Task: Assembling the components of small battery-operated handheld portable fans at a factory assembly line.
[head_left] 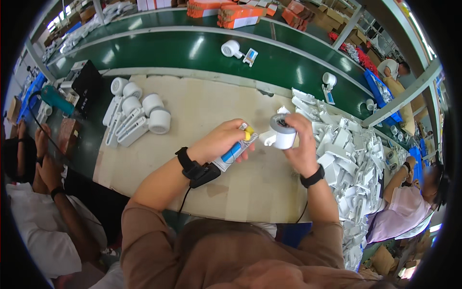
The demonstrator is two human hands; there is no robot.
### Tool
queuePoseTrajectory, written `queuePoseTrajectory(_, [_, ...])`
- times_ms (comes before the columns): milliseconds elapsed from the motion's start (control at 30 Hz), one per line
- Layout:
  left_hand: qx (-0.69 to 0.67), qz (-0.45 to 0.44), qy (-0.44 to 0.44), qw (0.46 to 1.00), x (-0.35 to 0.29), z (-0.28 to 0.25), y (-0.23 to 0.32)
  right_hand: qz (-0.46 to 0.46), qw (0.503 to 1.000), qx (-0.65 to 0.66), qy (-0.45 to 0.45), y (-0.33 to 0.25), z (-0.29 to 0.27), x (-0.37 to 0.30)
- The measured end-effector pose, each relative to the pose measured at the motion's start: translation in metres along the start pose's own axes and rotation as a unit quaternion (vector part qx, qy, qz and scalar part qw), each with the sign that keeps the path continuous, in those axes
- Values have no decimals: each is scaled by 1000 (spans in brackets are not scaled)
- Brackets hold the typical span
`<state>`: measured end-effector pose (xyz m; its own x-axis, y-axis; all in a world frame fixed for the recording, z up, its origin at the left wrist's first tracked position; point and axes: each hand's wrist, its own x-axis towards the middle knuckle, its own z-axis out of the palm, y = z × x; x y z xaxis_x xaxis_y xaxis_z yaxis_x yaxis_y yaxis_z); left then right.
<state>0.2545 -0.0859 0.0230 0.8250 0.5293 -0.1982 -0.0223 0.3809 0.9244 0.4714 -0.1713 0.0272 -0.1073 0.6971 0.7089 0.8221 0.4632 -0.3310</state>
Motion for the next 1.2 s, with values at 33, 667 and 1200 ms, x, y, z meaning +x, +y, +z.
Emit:
queuePoseTrajectory(33, [-8,-5,3,1000,0,2,-1,-6,1000,-9,-6,0,-2,4])
queuePoseTrajectory(667, [346,160,78,921,-8,0,-6,142,942,238,-190,-16,-25,25])
queuePoseTrajectory(1200, [327,50,-24,944,-12,14,-10,110,909,277,-290,5,-7,12])
